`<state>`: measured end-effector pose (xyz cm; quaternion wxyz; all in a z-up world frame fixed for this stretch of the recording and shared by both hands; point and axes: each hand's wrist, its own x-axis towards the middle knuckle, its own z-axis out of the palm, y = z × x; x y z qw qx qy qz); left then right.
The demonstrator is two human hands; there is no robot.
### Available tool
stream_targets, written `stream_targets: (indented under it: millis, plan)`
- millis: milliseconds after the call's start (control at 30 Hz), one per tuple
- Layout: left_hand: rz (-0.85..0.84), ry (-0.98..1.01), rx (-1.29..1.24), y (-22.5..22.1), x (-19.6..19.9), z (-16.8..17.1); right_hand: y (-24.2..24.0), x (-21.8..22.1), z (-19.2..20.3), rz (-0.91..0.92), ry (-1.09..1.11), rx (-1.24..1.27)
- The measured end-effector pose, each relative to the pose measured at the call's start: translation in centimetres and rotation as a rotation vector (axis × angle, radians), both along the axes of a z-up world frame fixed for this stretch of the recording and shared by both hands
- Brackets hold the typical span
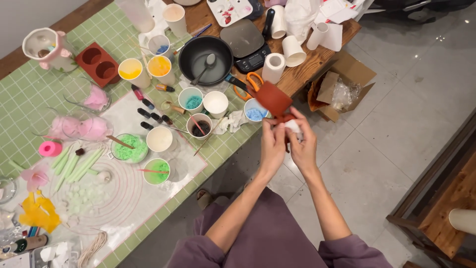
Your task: Cleaning and organizing various silicone molds and candle-making supplies on a workbench.
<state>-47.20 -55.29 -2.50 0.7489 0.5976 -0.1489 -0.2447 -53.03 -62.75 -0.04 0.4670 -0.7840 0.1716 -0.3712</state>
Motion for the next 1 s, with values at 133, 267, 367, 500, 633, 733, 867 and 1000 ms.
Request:
stream_targets:
  millis: [133, 267, 367, 500, 633, 733, 867, 1000]
  plan:
    - [-0.06, -0.09, 0.044, -0.8, -1.0, 0.0, -1.5, 0.0, -2.2, -0.197, 0.026, 0.143]
    - [-0.02, -0.218, 0.013, -1.6, -1.7, -5.9, -4.0, -0.1, -4.2, -0.223, 0.02, 0.238]
    - [-0.089, -0.147, -0.04, -1.7, -1.2, -8.5, -6.4, 0.0, -4.7, -0.161, -0.022, 0.407]
    - [-0.088, 0.197, -0.112, -0.1, 0.9, -2.6, -7.3, -1.9, -1.2, -0.123, -0.026, 0.624]
    - [-0.111, 0.32, -0.242, -0.2, 1.3, -2.2, -5.8, -2.2, -1.4, 0.037, -0.106, 0.569]
    - [-0.155, 0.293, -0.291, -1.6, 0.5, -6.8, -4.4, -0.8, -1.5, 0.16, -0.106, 0.357]
    - [-0.209, 0.344, -0.38, -1.7, 0.8, -5.9, -2.9, 0.6, -1.2, 0.043, 0.038, 0.265]
    - [-0.119, 0.571, -0.371, -1.8, 1.1, -4.8, -3.2, 0.9, -2.7, -0.081, 0.13, 0.346]
